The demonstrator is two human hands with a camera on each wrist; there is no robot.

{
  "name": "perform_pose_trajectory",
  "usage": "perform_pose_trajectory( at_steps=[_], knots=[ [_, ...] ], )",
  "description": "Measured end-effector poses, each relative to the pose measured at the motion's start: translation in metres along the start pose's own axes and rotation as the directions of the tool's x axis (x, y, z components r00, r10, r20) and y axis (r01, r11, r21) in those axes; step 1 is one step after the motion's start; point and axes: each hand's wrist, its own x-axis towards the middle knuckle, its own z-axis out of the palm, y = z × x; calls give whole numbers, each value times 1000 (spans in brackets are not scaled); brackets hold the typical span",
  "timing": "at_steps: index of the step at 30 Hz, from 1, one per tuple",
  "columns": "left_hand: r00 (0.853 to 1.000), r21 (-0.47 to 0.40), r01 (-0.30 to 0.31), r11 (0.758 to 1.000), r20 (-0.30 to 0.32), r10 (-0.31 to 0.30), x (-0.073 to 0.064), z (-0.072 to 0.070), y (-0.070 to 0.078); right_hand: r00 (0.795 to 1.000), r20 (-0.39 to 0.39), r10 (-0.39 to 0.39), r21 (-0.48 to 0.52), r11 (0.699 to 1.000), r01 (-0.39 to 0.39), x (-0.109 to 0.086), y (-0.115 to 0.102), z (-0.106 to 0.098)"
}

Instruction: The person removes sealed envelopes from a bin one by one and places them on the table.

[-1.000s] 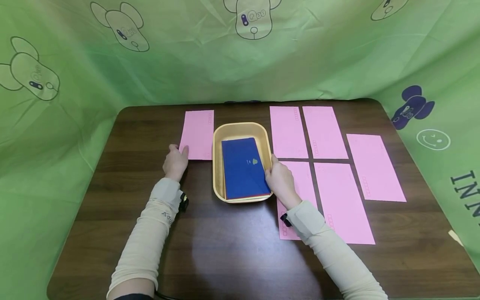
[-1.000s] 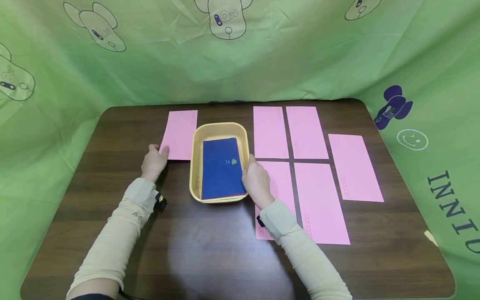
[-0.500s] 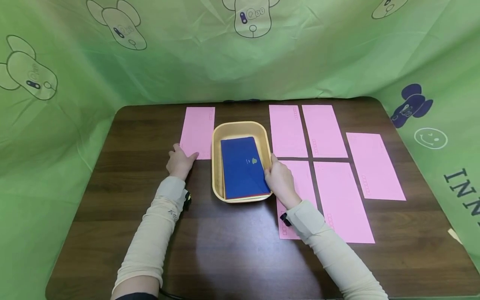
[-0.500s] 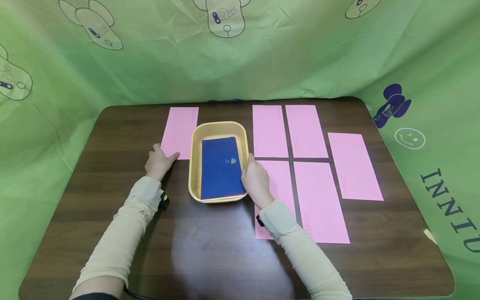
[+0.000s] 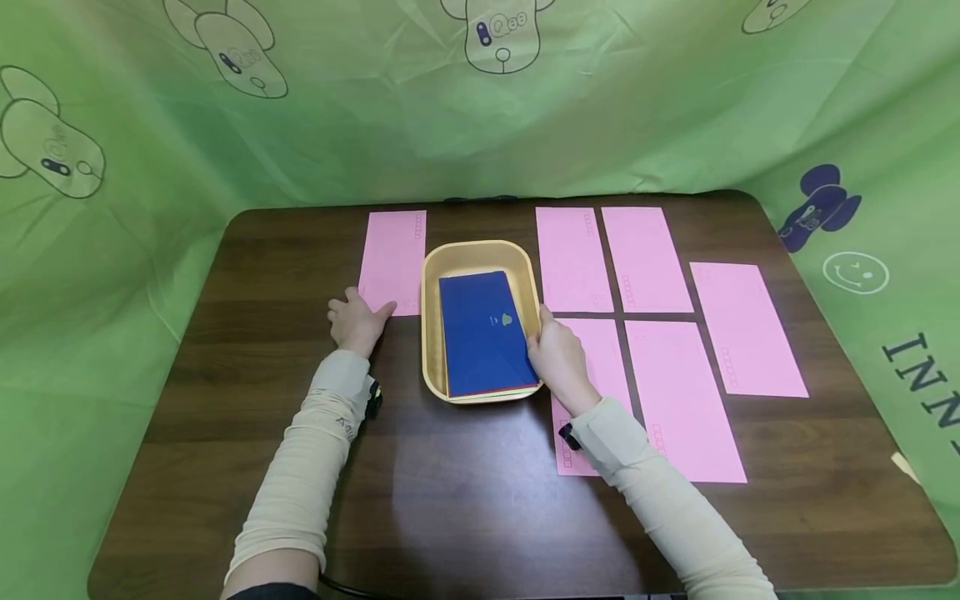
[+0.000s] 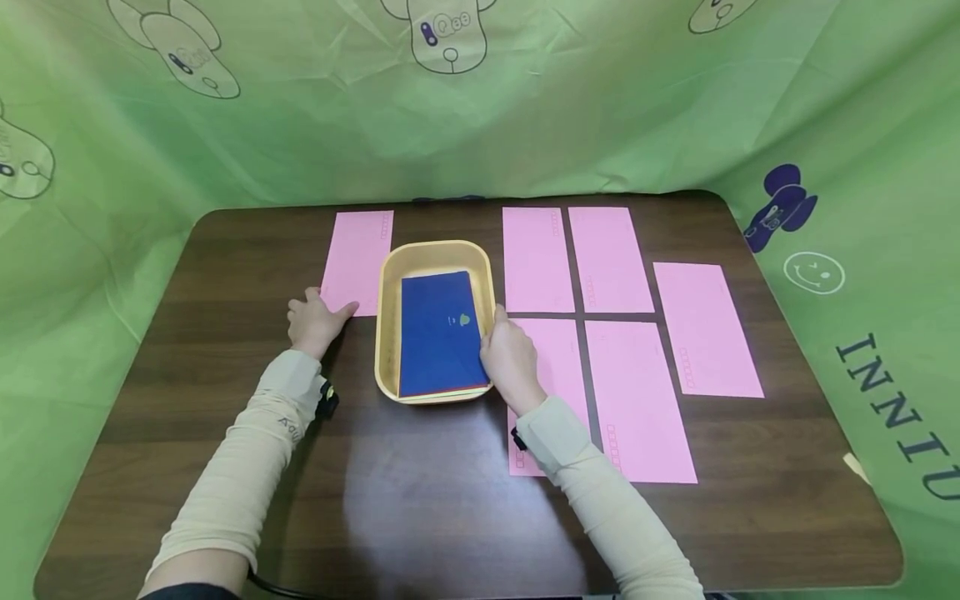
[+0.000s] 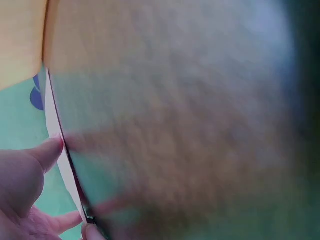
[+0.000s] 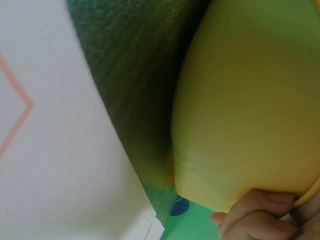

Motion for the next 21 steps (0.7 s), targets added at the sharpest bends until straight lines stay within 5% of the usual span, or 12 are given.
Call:
perform_pose_trajectory(
  at_steps=[21],
  knots=[
    [998, 18, -16, 1000, -59, 17, -1, -3, -2, 1000, -23, -13, 4, 1000, 13, -1, 0, 0]
  ],
)
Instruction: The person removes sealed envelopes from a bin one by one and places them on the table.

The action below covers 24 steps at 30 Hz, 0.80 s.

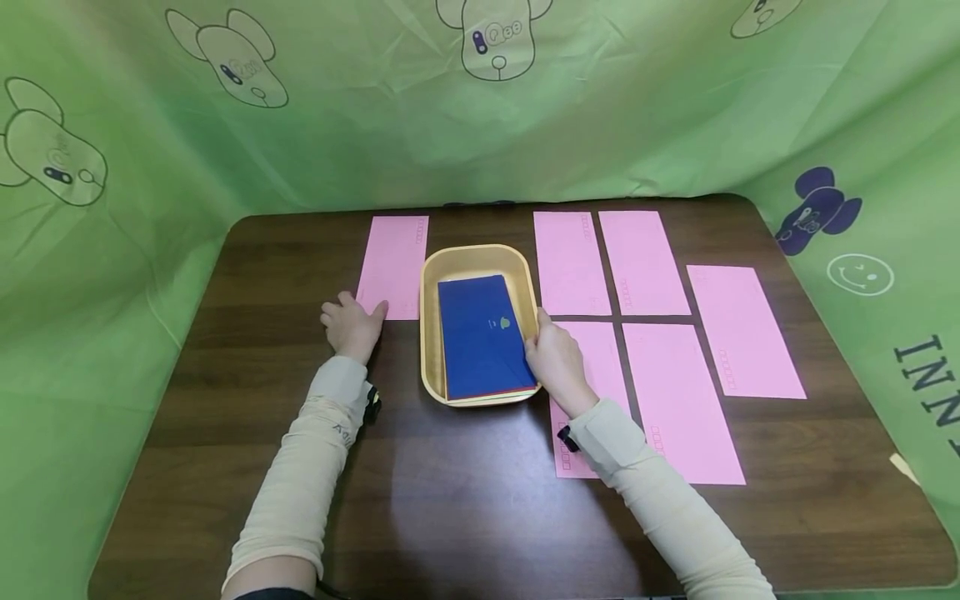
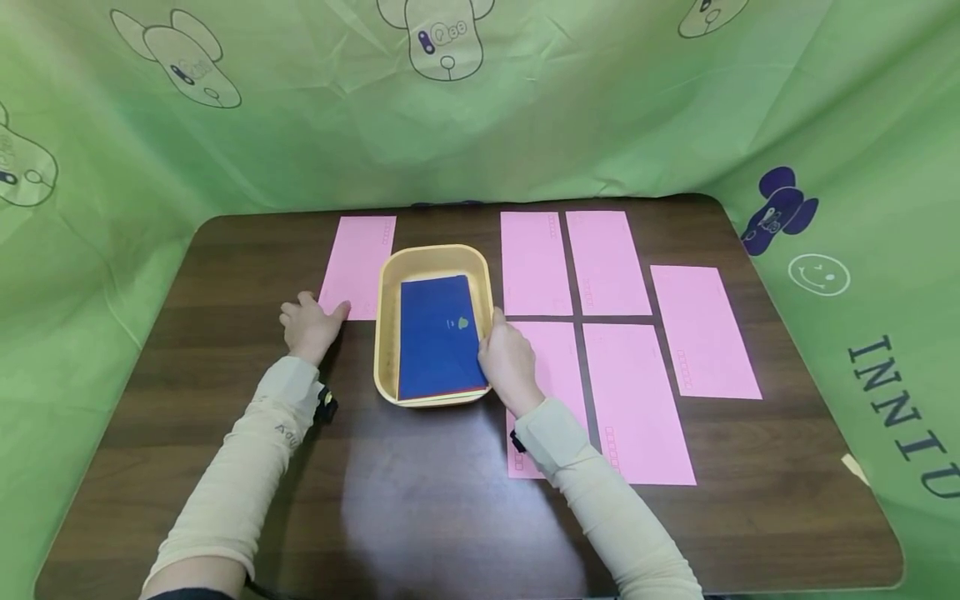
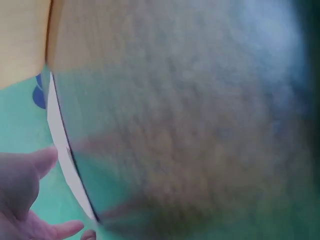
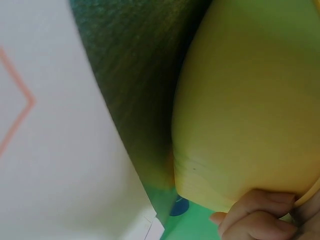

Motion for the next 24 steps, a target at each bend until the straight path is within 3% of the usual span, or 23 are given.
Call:
perform_pose_trajectory(
  at_steps=[7, 11, 15, 18, 20, 24],
  knots=[
    [985, -20, -143, 990, -100, 140, -22, -10, 14, 1000, -3, -8, -7, 1000, 8, -1, 1, 2],
    [955, 25, -261, 965, -136, 262, -48, -13, 29, 1000, -2, -6, -9, 1000, 6, 0, 1, 3],
    [898, 84, -410, 908, -134, 418, -77, -12, 44, 1000, 3, 0, -9, 1000, 0, 0, 1, 3],
    [865, 155, -485, 861, -60, 498, -96, -8, 52, 1000, 4, 4, -12, 1000, -4, 0, 1, 3],
    [850, 234, -511, 827, -2, 526, -106, -5, 56, 1000, 5, 6, -13, 1000, -6, 0, 1, 3],
    [835, 359, -530, 769, 61, 547, -121, 1, 59, 1000, 5, 6, -11, 1000, -6, 0, 0, 3]
  ],
)
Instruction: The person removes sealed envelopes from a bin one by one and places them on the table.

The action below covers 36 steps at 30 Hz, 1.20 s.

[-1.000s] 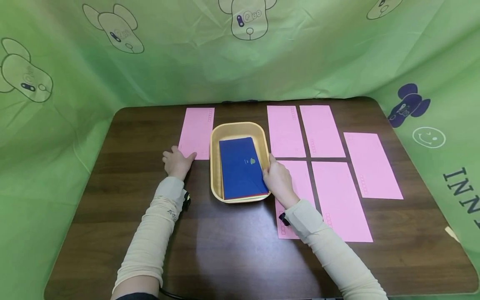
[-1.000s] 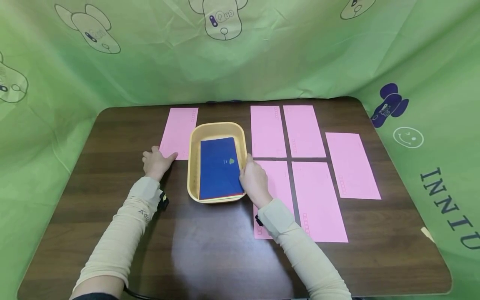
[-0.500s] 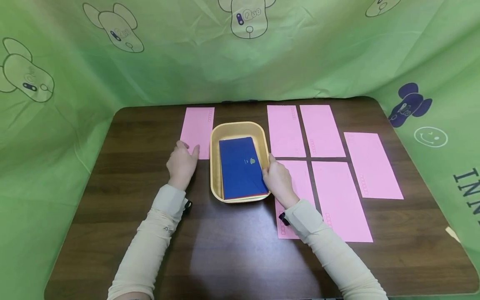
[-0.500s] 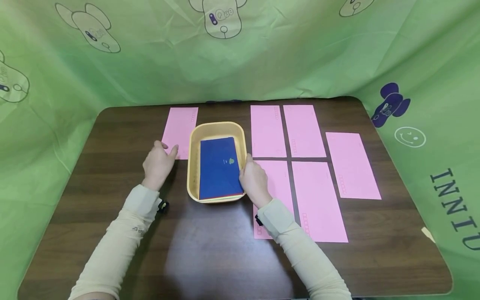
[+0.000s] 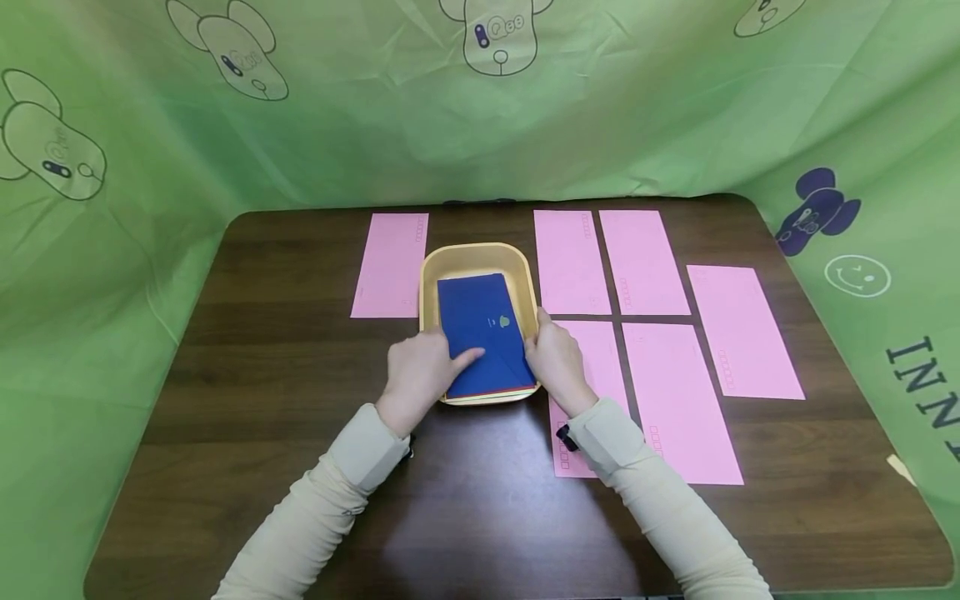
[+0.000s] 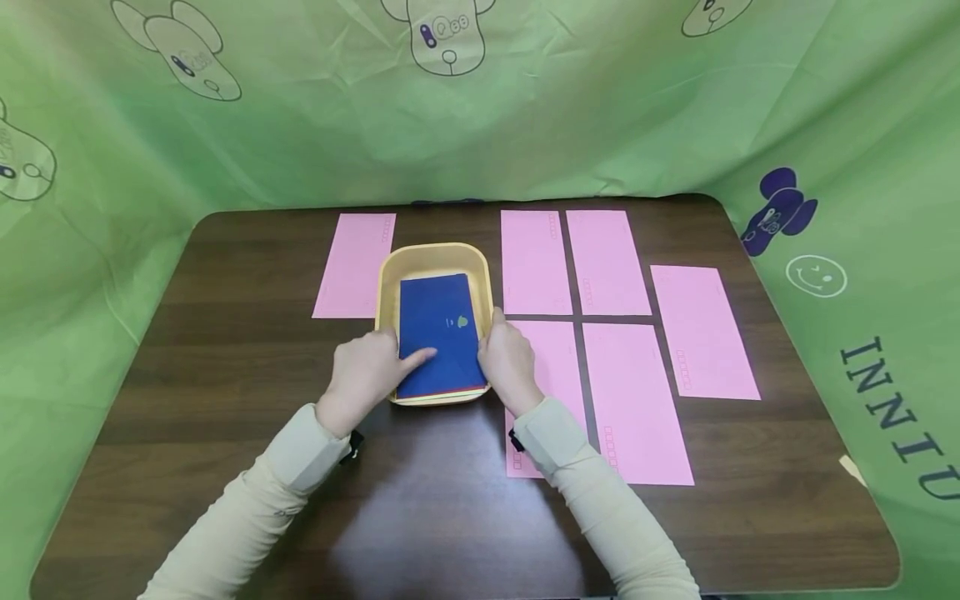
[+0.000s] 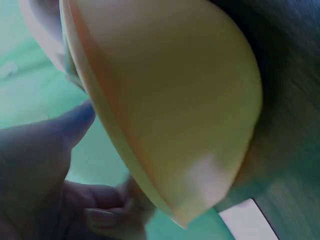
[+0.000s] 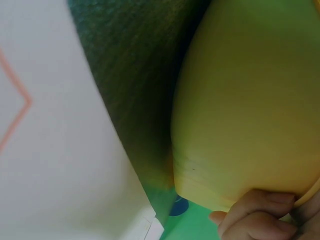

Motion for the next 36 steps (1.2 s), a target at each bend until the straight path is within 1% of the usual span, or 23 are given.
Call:
perform_pose_trajectory(
  at_steps=[2, 4, 6, 8, 14, 18, 20, 25, 27, 29, 30, 31, 32, 33, 34, 36],
  knots=[
    [1000, 31, -22, 999, 15, 21, -4, 1, 3, 1000, 0, 0, 2, 1000, 0, 0, 0, 0],
    [999, 44, -42, 998, 31, 41, -7, 2, 4, 1000, 0, 3, 5, 1000, -3, 0, 0, 0],
    [998, 41, -55, 998, 38, 53, -8, 3, 4, 1000, 2, 7, 9, 1000, -7, 0, 0, 1],
    [998, 23, -54, 998, 39, 53, -9, 3, 4, 1000, 3, 12, 9, 1000, -12, 1, 0, 1],
    [996, -40, -4, 999, 87, 8, -10, 2, 5, 1000, 9, 21, 8, 1000, -21, 1, 0, 1],
    [993, -51, 8, 999, 114, -2, -10, 2, 4, 1000, 9, 16, 7, 1000, -16, 1, 0, 1],
    [991, -72, 19, 997, 135, -10, -10, 1, 4, 1000, 10, 14, 8, 1000, -14, 1, 0, 1],
    [982, -144, 75, 987, 185, -48, -9, 1, 5, 1000, 10, 11, 7, 1000, -11, 0, 0, 0],
    [982, -169, 96, 981, 180, -65, -9, 0, 4, 1000, 6, 6, 4, 1000, -6, 0, 0, 0],
    [979, -232, 134, 963, 181, -93, -8, -1, 4, 1000, 4, 7, 7, 1000, -7, 0, 0, 0],
    [976, -270, 160, 950, 188, -111, -7, -1, 3, 1000, 5, 8, 9, 1000, -8, 0, 0, 0],
    [972, -315, 188, 930, 198, -129, -6, -2, 3, 1000, 5, 9, 9, 1000, -9, 1, 0, 0],
    [967, -366, 216, 905, 210, -146, -5, -3, 2, 1000, 7, 12, 12, 1000, -12, 1, 0, 0],
    [961, -418, 242, 875, 227, -158, -4, -3, 1, 1000, 9, 12, 12, 1000, -12, 1, 0, 0],
    [955, -478, 268, 837, 248, -164, -3, -3, 1, 1000, 9, 13, 12, 1000, -13, 1, 0, 0],
    [944, -589, 307, 748, 291, -158, -2, -4, 0, 1000, 9, 9, 8, 1000, -9, 1, 1, 0]
  ],
)
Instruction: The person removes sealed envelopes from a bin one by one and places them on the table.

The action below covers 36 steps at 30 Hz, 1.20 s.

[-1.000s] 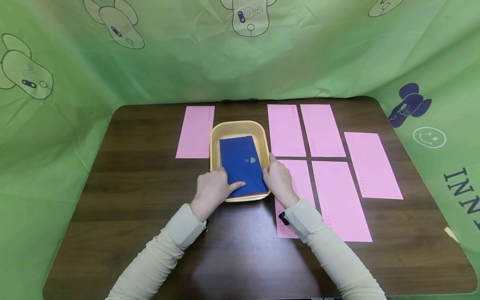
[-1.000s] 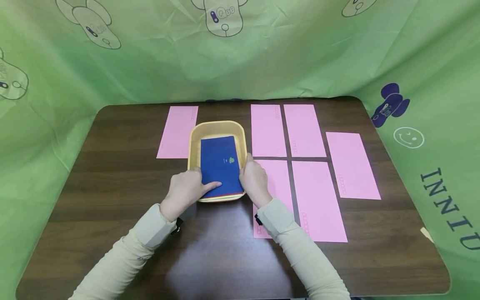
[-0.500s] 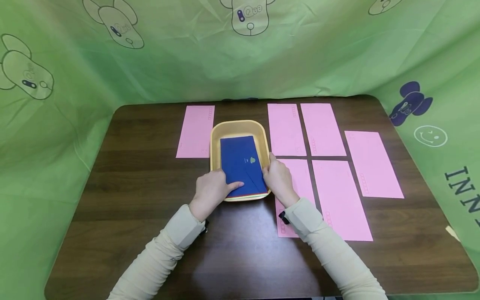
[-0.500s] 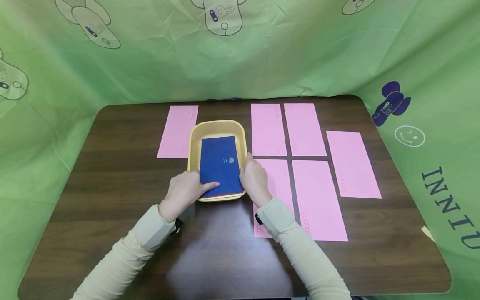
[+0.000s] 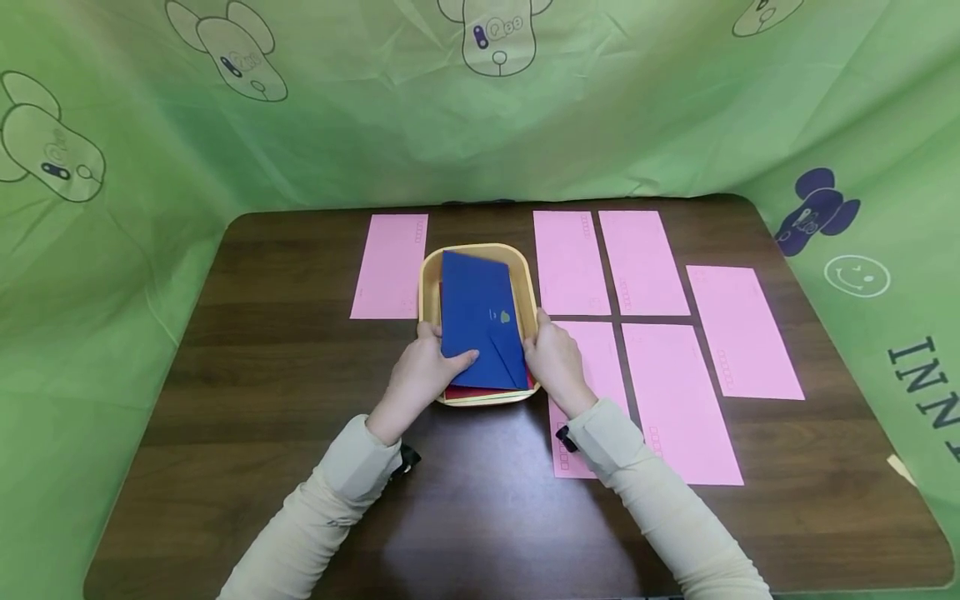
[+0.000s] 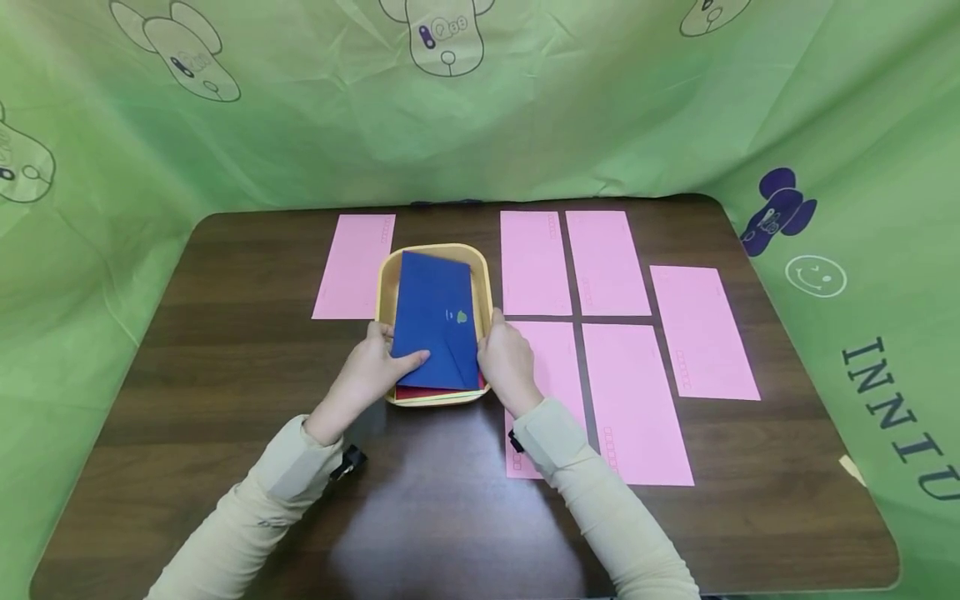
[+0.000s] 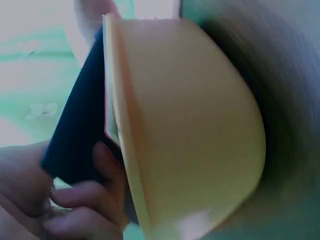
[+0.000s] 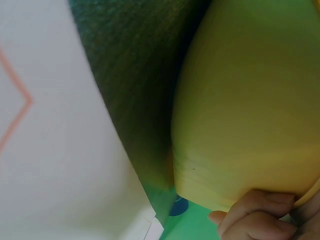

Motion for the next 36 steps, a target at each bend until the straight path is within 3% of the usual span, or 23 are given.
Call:
perform_pose_trajectory(
  at_steps=[2, 6, 9, 13, 16, 20, 23, 27, 31, 36],
  knots=[
    [999, -154, 9, 988, 53, -1, 0, 0, 1, 1000, -1, -4, 0, 1000, 4, 0, 0, 0],
    [988, -367, 49, 929, 154, 9, -2, -2, 3, 1000, -7, -3, -2, 1000, 3, -1, 1, -1],
    [982, -409, 58, 911, 187, 22, -5, -5, 4, 1000, 0, 6, 1, 1000, -6, -1, 1, -1],
    [984, -398, 39, 917, 177, 35, -8, -12, 3, 1000, 4, 8, 5, 1000, -8, 0, 2, -2],
    [991, -394, 19, 919, 131, 36, -8, -20, 1, 1000, 12, 8, 15, 1000, -8, 0, 2, -2],
    [999, -410, -38, 911, 9, 46, -1, -34, -5, 1000, 20, 8, 18, 1000, -8, 0, 2, -2],
    [995, -427, -85, 900, -83, 54, 13, -47, -14, 1000, -3, 0, 6, 1000, 0, 1, 2, -2],
    [987, -469, -94, 878, -162, 20, 36, -66, -35, 1000, -17, 0, 3, 1000, 0, 1, 2, -1],
    [966, -474, -62, 879, -251, -67, 52, -86, -58, 1000, -1, 5, 0, 1000, -5, 0, 2, 1],
    [917, -483, -2, 876, -350, -190, 63, -106, -81, 1000, 5, -1, -7, 1000, 1, -1, 1, 2]
  ],
)
